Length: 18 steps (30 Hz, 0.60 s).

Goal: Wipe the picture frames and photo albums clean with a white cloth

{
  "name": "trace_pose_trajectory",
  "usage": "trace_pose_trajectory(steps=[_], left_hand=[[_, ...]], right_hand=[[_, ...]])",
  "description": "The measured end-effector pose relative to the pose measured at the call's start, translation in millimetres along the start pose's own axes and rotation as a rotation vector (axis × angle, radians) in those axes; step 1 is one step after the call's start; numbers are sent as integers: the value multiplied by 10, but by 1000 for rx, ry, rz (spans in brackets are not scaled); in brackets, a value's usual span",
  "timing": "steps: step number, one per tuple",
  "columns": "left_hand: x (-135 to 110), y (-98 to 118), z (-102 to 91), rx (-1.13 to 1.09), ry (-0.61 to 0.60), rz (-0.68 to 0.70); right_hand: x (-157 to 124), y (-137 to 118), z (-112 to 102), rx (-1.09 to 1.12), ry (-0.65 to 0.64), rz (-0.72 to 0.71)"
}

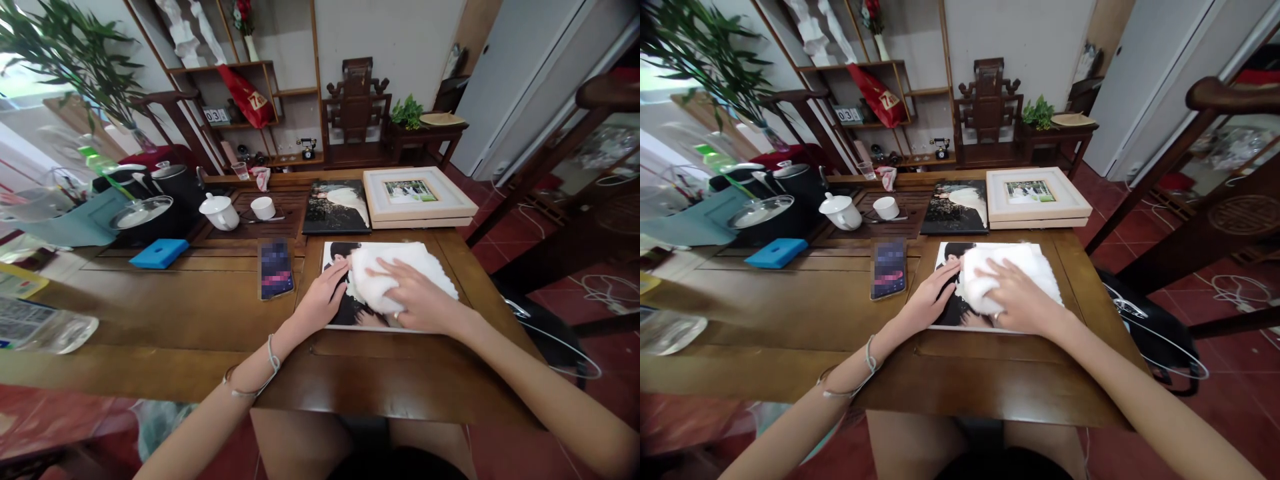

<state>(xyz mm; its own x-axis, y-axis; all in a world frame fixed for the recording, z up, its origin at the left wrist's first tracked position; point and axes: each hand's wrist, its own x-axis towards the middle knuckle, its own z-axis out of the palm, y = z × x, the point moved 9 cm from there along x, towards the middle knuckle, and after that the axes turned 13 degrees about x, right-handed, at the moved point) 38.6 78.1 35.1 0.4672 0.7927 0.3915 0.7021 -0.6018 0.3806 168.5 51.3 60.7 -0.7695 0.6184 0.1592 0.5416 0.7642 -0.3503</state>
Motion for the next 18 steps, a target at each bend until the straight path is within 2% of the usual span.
trace_pose_trajectory(steps=[2,4,6,10,12,15,18], left_hand=[[-5,-6,15,-16,-7,10],[-15,-33,39,-16,-21,2],[-24,-69,63,1,-34,-15],[-26,-105,50,24,-28,-35],[-15,-107,32,29,-20,-33],[5,-131,26,30,-13,-44],[26,-170,41,13,-18,-74]], right_hand=[[-5,-197,59,38,-56,-78],[-5,-199,33,56,-34,-72],[1,3,-61,32,51,27],[-49,596,-273,-133,217,322],[-65,724,-302,-188,236,391],[-35,597,-203,-220,171,392],[-1,234,-17,-223,72,386]])
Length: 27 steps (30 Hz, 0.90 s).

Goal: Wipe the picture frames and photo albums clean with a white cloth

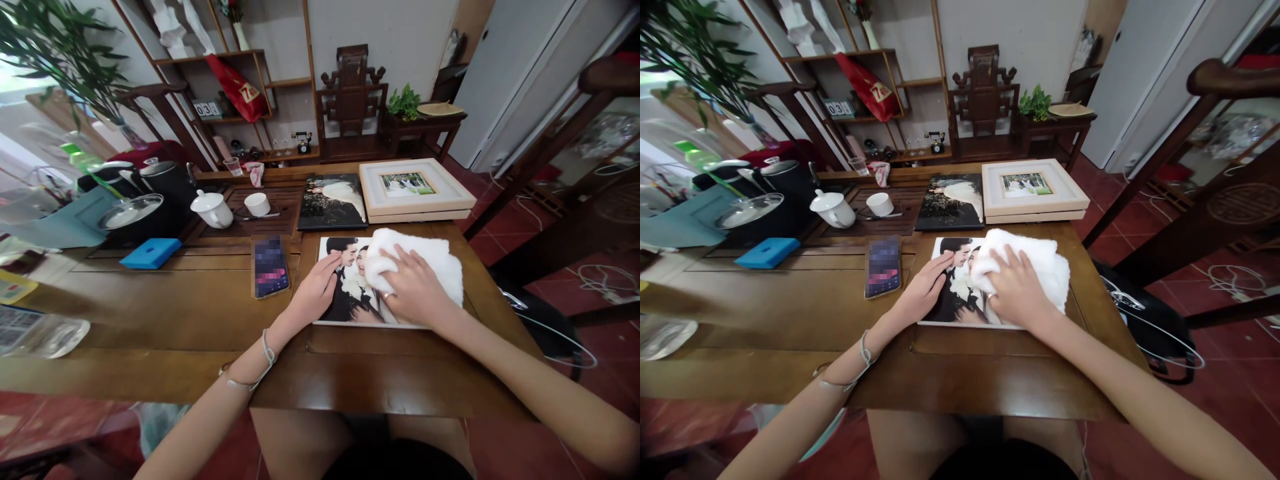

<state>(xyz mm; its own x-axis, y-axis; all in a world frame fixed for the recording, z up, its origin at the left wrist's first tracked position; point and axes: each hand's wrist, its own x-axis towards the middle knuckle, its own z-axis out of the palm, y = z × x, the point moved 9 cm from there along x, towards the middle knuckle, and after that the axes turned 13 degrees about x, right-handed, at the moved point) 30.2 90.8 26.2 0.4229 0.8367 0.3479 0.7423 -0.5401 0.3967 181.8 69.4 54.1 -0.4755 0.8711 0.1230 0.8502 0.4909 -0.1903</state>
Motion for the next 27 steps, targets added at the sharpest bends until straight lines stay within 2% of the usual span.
trace_pose_trajectory(steps=[3,7,10,12,14,16,18,23,25,27], left_hand=[[27,-13,-20,-16,11,-30],[54,-45,-68,-33,14,-96],[57,-40,-83,-35,10,-81],[49,-15,-84,-13,16,-36],[34,12,-79,19,25,10],[20,30,-70,47,30,40],[10,39,-56,68,26,54],[-3,54,-47,84,40,66],[-9,58,-47,83,51,65],[-13,60,-48,83,60,61]], right_hand=[[-162,-476,85,56,-74,-64],[-396,-1052,155,155,-127,-240],[-603,-1314,155,197,-143,-407],[-710,-1341,119,240,-149,-477],[-733,-1216,66,306,-156,-467],[-659,-945,-1,361,-133,-381],[-523,-574,-76,354,-62,-270],[-102,407,-205,172,138,16],[59,595,-195,140,157,75],[183,564,-161,125,160,62]])
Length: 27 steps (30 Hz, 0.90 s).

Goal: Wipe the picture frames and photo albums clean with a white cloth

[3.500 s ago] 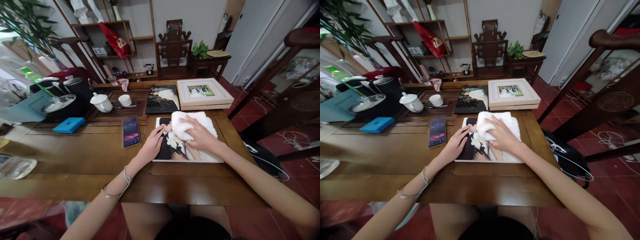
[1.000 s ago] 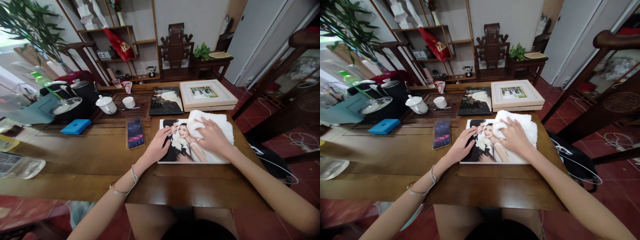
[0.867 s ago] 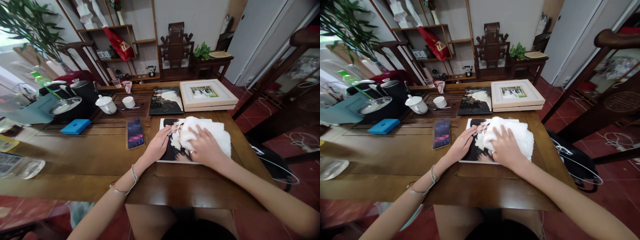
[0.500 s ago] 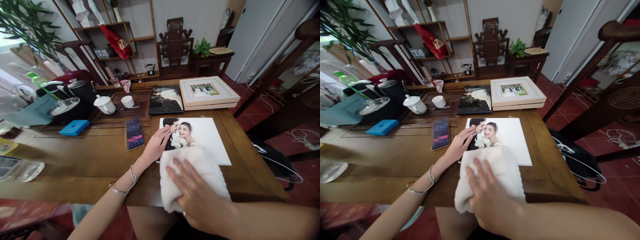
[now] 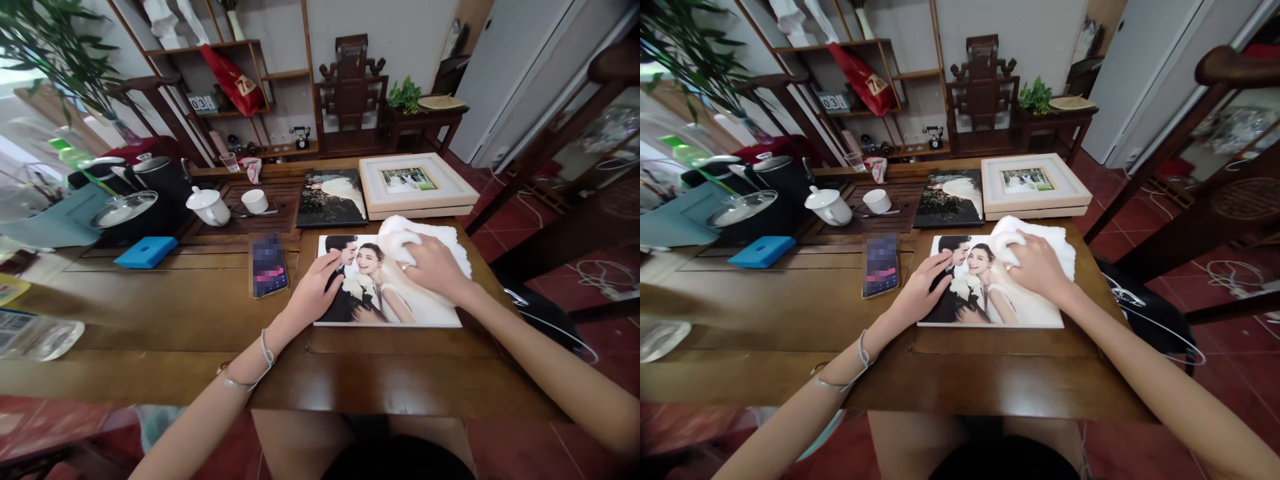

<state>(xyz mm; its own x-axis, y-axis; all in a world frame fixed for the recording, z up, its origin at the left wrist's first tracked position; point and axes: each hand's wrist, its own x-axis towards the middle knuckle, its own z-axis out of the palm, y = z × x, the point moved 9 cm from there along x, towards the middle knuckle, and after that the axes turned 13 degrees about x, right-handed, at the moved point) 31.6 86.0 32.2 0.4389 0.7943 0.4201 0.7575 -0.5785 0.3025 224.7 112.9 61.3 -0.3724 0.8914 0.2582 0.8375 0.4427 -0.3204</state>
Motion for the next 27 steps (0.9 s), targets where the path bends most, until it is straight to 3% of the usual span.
trace_pose_trajectory(steps=[3,6,9,13,17,20,23,27], left_hand=[[-3,0,-4,-8,3,-10],[-2,14,-4,-24,-10,-3],[-3,28,-1,-36,-22,9],[-11,7,1,-27,-14,-11],[-18,2,3,-22,-5,-9],[-22,-3,1,-19,-1,-17],[-22,4,1,-23,-1,-14],[-15,-2,2,-28,-8,-24]], right_hand=[[4,-355,166,14,-68,-120],[-205,-820,319,84,-211,-321],[-419,-1041,290,178,-293,-462],[-336,-734,86,233,-224,-376],[-93,-138,-25,76,-78,-129],[-18,93,-23,-47,7,-22],[-35,-3,77,-101,-12,-43],[-194,-520,258,-7,-176,-266]])
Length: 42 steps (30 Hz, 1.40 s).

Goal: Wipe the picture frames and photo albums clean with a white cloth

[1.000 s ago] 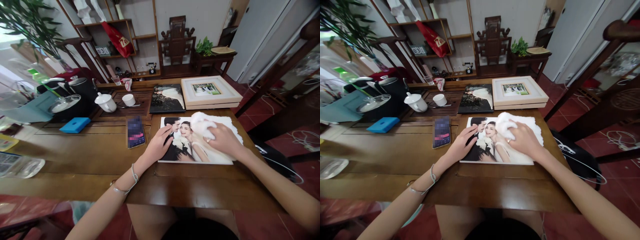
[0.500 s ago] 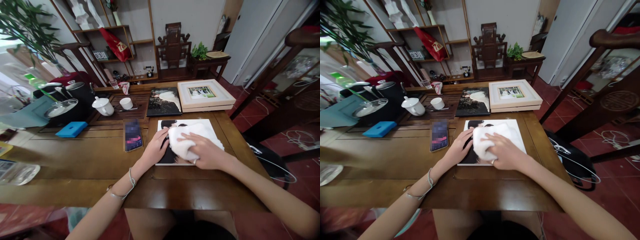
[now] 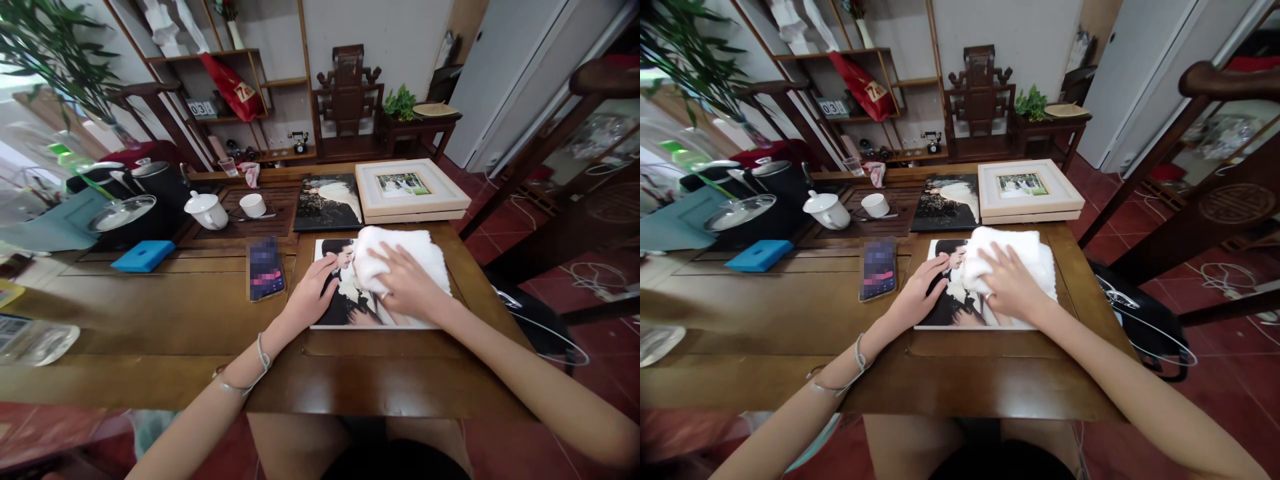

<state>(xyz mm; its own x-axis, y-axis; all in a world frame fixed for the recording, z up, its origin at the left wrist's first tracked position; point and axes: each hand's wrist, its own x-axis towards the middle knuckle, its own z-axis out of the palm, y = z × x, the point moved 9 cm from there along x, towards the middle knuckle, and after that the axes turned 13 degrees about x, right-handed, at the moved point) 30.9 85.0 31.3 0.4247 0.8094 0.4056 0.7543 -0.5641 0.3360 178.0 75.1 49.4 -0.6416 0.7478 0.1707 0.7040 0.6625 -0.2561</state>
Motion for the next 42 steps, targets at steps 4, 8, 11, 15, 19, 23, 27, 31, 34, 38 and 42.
trace_pose_trajectory(steps=[4,8,11,15,19,23,27,31,34,38,42], left_hand=[[10,15,2,-12,-14,18],[8,6,4,-12,-11,15],[1,-5,4,-10,-5,-1],[-7,4,-4,-1,5,-6],[-10,14,-10,8,17,1],[-8,19,-9,17,18,15],[-5,25,-8,16,15,33],[-5,28,-17,16,28,44],[-5,29,-11,19,23,46],[-6,20,-4,21,19,31],[-11,16,-4,18,30,21]], right_hand=[[-73,-457,80,133,-99,-300],[-12,-192,-9,156,-1,-282],[54,243,-156,113,131,-105],[-53,352,-208,72,119,2],[-422,-245,-59,118,-6,-145],[-732,-712,43,216,-67,-290],[-578,-412,-66,269,16,-286],[-159,277,-231,237,137,-189],[81,687,-278,162,166,-70],[77,685,-275,151,143,-62],[-336,109,-214,194,71,-226]])
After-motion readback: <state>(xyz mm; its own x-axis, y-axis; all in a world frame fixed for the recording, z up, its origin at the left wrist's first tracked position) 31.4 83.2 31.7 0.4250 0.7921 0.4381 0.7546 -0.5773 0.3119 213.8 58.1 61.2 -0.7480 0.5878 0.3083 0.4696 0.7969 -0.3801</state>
